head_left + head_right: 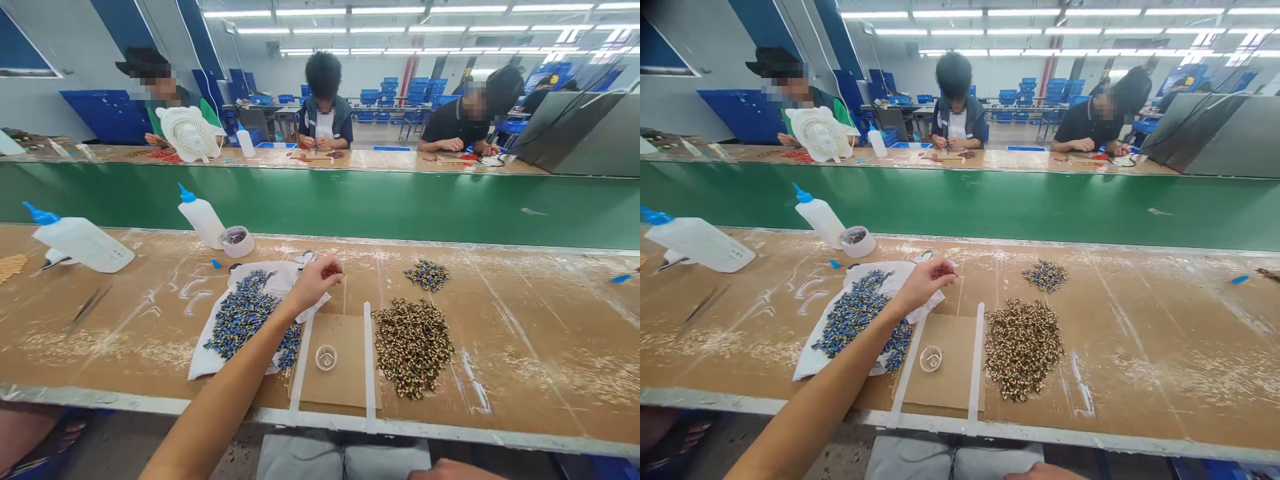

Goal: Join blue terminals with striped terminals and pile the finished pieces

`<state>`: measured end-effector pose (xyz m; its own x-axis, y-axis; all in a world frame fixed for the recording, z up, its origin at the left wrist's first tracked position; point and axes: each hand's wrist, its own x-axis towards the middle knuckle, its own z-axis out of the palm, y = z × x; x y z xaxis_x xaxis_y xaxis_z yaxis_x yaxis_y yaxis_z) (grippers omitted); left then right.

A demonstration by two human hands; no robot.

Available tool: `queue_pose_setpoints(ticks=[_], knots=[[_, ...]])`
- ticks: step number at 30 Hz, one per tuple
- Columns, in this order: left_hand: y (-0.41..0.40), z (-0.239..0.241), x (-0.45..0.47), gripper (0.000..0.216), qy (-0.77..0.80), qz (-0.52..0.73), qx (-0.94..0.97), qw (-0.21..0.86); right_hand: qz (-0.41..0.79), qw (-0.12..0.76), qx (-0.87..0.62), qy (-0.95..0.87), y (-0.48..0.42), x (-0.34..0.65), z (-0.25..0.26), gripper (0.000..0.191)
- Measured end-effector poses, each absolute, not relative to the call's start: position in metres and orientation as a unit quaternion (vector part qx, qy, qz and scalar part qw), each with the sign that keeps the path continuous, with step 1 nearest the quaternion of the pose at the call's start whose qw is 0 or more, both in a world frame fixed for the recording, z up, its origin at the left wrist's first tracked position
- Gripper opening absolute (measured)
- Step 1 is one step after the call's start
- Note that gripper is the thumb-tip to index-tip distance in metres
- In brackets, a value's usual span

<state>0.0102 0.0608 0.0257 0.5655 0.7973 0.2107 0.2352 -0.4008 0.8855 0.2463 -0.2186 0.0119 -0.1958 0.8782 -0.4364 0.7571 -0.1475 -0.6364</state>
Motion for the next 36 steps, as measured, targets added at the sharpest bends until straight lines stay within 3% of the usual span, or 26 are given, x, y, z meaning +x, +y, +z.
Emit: queue_pose_setpoints(ticks=[5, 10, 15, 24, 36], knots=[[0.052, 0.005, 0.007, 0.009, 0.336, 0.305, 0.748, 0.485, 0.452, 0.096, -0.554, -0.692, -0.176, 0.268, 0.066, 0.039], [0.041, -0.003, 0.004, 0.022, 0.356, 0.28, 0.754, 0.475, 0.453, 0.138, -0.479, -0.739, -0.086, 0.234, 0.092, 0.032], [0.036, -0.004, 0.001, 0.01, 0.339, 0.258, 0.793, 0.435, 0.46, 0.12, -0.427, -0.769, -0.047, 0.199, 0.071, 0.025], [0.041, -0.014, 0.001, 0.005, 0.322, 0.244, 0.741, 0.536, 0.47, 0.224, -0.474, -0.71, -0.059, 0.174, 0.026, 0.025], [0.038, -0.02, 0.007, 0.009, 0.313, 0.268, 0.733, 0.542, 0.518, 0.223, -0.441, -0.698, -0.065, 0.152, 0.008, 0.015]])
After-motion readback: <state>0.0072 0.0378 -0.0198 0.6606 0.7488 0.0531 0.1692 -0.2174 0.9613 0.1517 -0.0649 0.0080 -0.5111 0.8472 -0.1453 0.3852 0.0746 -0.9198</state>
